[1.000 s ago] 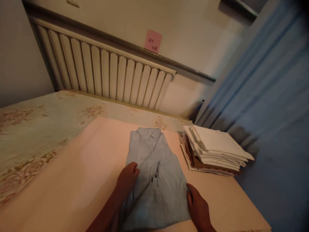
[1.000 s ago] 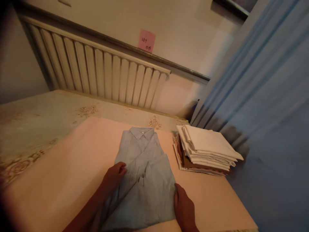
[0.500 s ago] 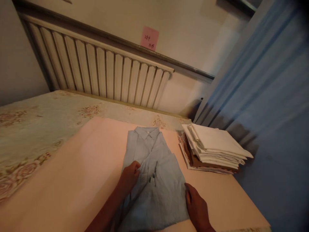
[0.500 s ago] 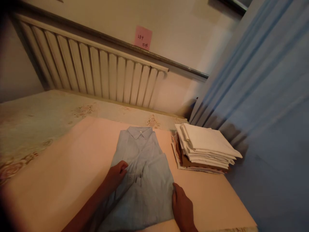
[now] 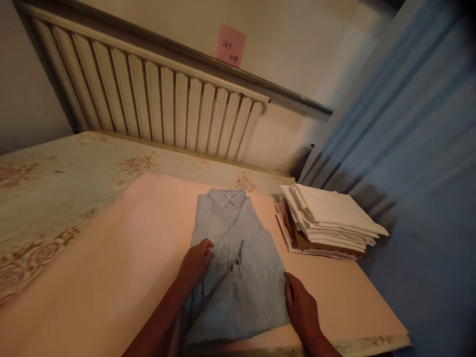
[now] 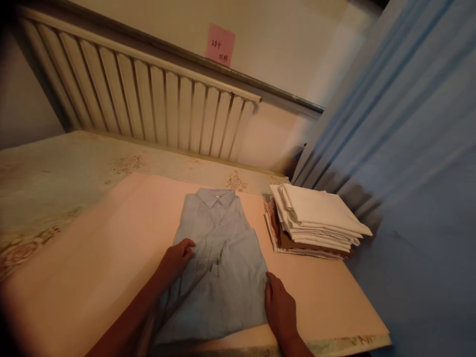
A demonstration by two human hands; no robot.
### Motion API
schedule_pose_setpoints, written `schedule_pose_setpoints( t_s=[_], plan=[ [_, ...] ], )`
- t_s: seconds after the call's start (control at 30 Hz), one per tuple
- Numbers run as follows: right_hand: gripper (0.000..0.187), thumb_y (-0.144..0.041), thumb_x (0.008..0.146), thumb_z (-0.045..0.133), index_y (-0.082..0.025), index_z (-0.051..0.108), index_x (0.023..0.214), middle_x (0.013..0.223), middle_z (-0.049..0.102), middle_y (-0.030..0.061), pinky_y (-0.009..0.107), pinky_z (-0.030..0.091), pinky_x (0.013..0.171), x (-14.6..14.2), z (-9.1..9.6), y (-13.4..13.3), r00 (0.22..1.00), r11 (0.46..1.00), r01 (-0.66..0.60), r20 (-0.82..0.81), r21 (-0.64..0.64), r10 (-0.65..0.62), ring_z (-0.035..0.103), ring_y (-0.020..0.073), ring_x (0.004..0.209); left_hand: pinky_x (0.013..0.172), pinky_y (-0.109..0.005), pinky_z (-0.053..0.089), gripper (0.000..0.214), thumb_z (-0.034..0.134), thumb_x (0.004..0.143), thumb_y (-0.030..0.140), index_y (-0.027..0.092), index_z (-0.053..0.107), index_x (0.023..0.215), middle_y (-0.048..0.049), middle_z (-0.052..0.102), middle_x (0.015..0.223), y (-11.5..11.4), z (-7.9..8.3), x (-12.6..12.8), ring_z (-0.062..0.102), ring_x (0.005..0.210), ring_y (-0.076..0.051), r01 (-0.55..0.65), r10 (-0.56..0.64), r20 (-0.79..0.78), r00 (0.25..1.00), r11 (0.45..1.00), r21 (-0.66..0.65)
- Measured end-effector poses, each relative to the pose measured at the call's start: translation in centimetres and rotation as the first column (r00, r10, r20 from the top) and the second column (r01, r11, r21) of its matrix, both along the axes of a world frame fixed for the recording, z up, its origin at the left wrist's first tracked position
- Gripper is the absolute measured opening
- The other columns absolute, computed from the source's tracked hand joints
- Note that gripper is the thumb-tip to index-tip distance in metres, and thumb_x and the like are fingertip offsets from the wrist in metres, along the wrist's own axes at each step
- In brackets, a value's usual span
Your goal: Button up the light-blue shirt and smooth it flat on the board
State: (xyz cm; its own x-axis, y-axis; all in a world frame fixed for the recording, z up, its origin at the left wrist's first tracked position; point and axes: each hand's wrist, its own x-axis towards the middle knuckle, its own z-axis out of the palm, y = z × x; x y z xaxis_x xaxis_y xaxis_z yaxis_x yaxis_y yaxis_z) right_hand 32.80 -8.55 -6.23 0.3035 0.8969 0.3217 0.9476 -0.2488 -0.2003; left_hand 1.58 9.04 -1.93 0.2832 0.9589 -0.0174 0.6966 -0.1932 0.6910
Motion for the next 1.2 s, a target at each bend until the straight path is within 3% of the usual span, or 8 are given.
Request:
schedule_pose_setpoints(
  t_s=[0.17, 0.33, 0.6, 0.73, 0.87, 0.97, 1.07, 1.2],
  plan=[
    [0.039, -0.028, 0.095, 0.031, -0.016, 0.057, 0.122, 0.117, 0.067, 0.0101, 0.037, 0.055, 0.078, 0.0, -0.1, -0.1, 1.000, 1.000, 0.005, 0.014, -0.021, -0.005, 0.069, 0.0232, 0.094, 0.086, -0.031, 0.039, 0.021, 0.049, 0.085, 0.017, 0.017, 0.059, 0.103, -0.0095, 0.064, 0.106, -1.1, 0.9, 0.0, 0.056, 0.104, -0.022, -0.011, 0.022, -0.039, 0.999, 0.965, 0.264],
    [0.038, -0.027, 0.096, 0.031, -0.016, 0.056, 0.123, 0.118, 0.066, 0.0101, 0.035, 0.054, 0.080, 0.1, -0.3, -0.1, 1.000, 1.000, -0.001, 0.022, -0.007, 0.001, 0.068, 0.0221, 0.095, 0.073, -0.027, 0.041, 0.016, 0.049, 0.084, 0.021, 0.020, 0.060, 0.096, -0.0014, 0.064, 0.084, -3.1, 2.4, 1.3, 0.059, 0.078, -0.016, 0.193, -0.206, 0.144, 0.968, 0.976, 0.099],
    [0.038, -0.027, 0.095, 0.033, -0.016, 0.057, 0.122, 0.116, 0.067, 0.0103, 0.035, 0.054, 0.078, 0.1, -0.3, 0.0, 1.000, 1.000, -0.013, 0.001, 0.025, 0.013, 0.068, 0.0222, 0.095, 0.074, -0.026, 0.040, 0.034, 0.053, 0.073, 0.013, 0.021, 0.062, 0.104, -0.0006, 0.060, 0.090, -5.1, 2.8, 2.5, 0.054, 0.077, -0.013, 0.462, -0.478, 0.234, 0.847, 0.878, 0.124],
    [0.035, -0.031, 0.094, 0.036, -0.017, 0.058, 0.118, 0.113, 0.067, 0.0101, 0.035, 0.053, 0.081, 0.1, 0.2, -0.1, 0.996, 0.996, -0.018, -0.083, 0.088, 0.025, 0.066, 0.0218, 0.097, 0.074, -0.026, 0.040, 0.030, 0.052, 0.072, 0.014, 0.019, 0.061, 0.101, -0.0015, 0.061, 0.092, -4.9, 2.4, 2.3, 0.054, 0.077, -0.013, 0.422, -0.430, 0.236, 0.872, 0.903, 0.083],
    [0.029, -0.033, 0.093, 0.044, -0.016, 0.058, 0.112, 0.100, 0.067, 0.0105, 0.035, 0.052, 0.079, -1.1, 2.3, 0.1, 0.986, 0.970, -0.018, -0.155, 0.244, 0.058, 0.064, 0.0206, 0.089, 0.072, -0.026, 0.041, 0.019, 0.053, 0.075, 0.019, 0.018, 0.060, 0.093, -0.0012, 0.061, 0.086, -4.2, 1.7, 1.9, 0.055, 0.076, -0.014, 0.334, -0.326, 0.269, 0.906, 0.943, 0.017],
    [0.020, -0.030, 0.092, 0.049, -0.018, 0.060, 0.105, 0.095, 0.065, 0.0094, 0.035, 0.051, 0.080, -3.1, 4.8, 0.4, 0.962, 0.928, -0.226, -0.084, 0.296, 0.261, 0.061, 0.0205, 0.089, 0.068, -0.025, 0.039, 0.013, 0.052, 0.076, 0.021, 0.018, 0.059, 0.087, 0.0011, 0.059, 0.074, -3.9, 1.2, 1.8, 0.054, 0.070, -0.013, 0.327, -0.317, 0.280, 0.906, 0.945, 0.009],
    [0.016, -0.026, 0.091, 0.053, -0.022, 0.061, 0.104, 0.094, 0.066, 0.0070, 0.034, 0.050, 0.079, -5.2, 7.2, 0.9, 0.853, 0.845, -0.508, -0.036, 0.166, 0.520, 0.060, 0.0201, 0.089, 0.064, -0.024, 0.037, 0.012, 0.051, 0.078, 0.024, 0.018, 0.059, 0.085, 0.0030, 0.055, 0.068, -4.0, 1.0, 1.5, 0.051, 0.066, -0.012, 0.326, -0.314, 0.289, 0.904, 0.945, 0.008],
    [0.022, -0.025, 0.089, 0.056, -0.021, 0.059, 0.110, 0.093, 0.062, 0.0069, 0.034, 0.049, 0.075, -6.8, 8.7, 1.5, 0.760, 0.760, -0.649, -0.027, 0.002, 0.649, 0.055, 0.0211, 0.087, 0.063, -0.024, 0.036, 0.014, 0.050, 0.079, 0.026, 0.018, 0.059, 0.086, 0.0033, 0.054, 0.067, -4.2, 0.9, 1.1, 0.051, 0.066, -0.012, 0.310, -0.293, 0.321, 0.901, 0.951, 0.000]
  ],
)
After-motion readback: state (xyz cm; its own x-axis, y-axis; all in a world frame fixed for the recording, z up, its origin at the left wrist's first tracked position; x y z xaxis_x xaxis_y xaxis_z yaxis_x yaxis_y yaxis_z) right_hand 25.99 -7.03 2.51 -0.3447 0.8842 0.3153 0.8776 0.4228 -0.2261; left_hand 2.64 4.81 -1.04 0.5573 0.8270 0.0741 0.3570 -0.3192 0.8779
